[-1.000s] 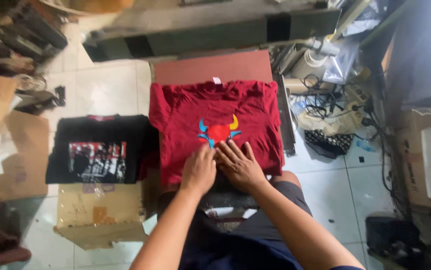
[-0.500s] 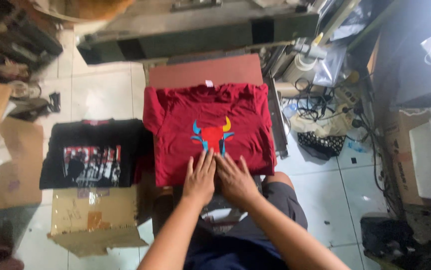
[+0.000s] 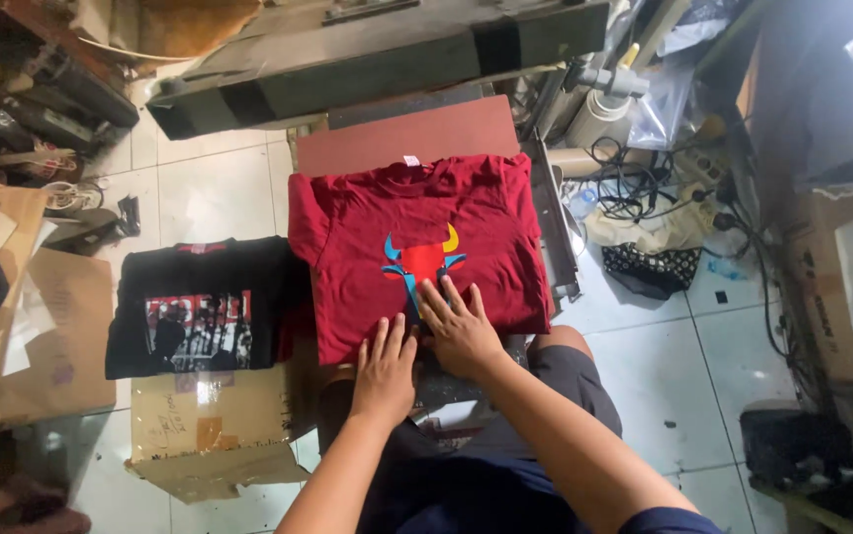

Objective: The person folds a red t-shirt with a bull graphic on a heat press machine. They smooth the shirt, fold it into a compact rectangle, and place it on a stack of other folded shirts.

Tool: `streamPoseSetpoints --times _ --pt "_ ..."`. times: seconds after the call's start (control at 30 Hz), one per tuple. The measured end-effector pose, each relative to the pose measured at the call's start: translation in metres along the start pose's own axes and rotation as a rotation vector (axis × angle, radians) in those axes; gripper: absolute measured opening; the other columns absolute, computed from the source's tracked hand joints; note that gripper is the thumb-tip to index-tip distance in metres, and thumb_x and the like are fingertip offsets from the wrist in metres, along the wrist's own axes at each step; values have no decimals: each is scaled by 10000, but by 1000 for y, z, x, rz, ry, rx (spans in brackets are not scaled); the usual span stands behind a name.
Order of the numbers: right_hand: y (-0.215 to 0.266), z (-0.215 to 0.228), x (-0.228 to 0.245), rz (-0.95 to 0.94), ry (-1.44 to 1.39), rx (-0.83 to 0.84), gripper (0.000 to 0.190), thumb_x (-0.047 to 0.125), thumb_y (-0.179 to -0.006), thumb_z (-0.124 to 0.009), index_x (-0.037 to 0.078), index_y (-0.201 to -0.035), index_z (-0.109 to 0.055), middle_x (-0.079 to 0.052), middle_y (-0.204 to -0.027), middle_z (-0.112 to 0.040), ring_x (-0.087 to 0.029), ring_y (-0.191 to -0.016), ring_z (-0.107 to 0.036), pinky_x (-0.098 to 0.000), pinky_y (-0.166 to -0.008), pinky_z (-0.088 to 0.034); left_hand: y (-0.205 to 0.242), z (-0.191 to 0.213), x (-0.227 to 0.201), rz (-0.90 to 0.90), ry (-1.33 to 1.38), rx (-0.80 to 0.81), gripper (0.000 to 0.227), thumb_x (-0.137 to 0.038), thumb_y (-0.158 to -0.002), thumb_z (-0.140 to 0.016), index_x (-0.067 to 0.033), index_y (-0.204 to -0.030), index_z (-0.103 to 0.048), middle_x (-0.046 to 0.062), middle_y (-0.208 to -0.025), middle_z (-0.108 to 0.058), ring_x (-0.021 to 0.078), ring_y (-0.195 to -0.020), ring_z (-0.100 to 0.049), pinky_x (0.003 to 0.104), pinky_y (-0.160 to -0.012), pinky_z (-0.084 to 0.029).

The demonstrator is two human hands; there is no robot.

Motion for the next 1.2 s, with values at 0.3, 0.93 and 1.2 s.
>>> streamPoseSetpoints --times 0.3,0.93,1.2 --pt "71 -2 -68 14 99 -428 358 423 -918 -590 207 -1196 -656 -57 -1225 -692 -220 -1131 -648 -475 -980 -412 5 -23 105 182 252 -631 245 -293 -881 -686 -217 -1108 -740 12 -1179 -681 246 -1199 -644 415 -954 -517" --pt "88 47 -154 -923 -750 -331 266 368 -978 -739 136 -1107 -715 -121 -910 -765 -285 -834 -736 -438 -721 -575 27 32 122 496 678 -699 220 -306 -973 -720 -98 -1044 -716 127 -963 -741 339 -996 -720 450 -860 -577" --pt "91 36 -162 -833 -1329 -569 289 204 -849 -879 22 -993 -708 -55 -762 -605 -144 -675 -564 -283 -604 -495 44 69 96 389 986 -835 230 -300 -1019 -676 -80 -1075 -642 135 -956 -718 278 -959 -705 416 -834 -554"
Point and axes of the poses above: each hand's wrist, its own y-axis away from the middle knuckle, its own z-axis out of the back of the hand, x = y × z, the point moved 4 cm from there along -y, towards the middle knuckle
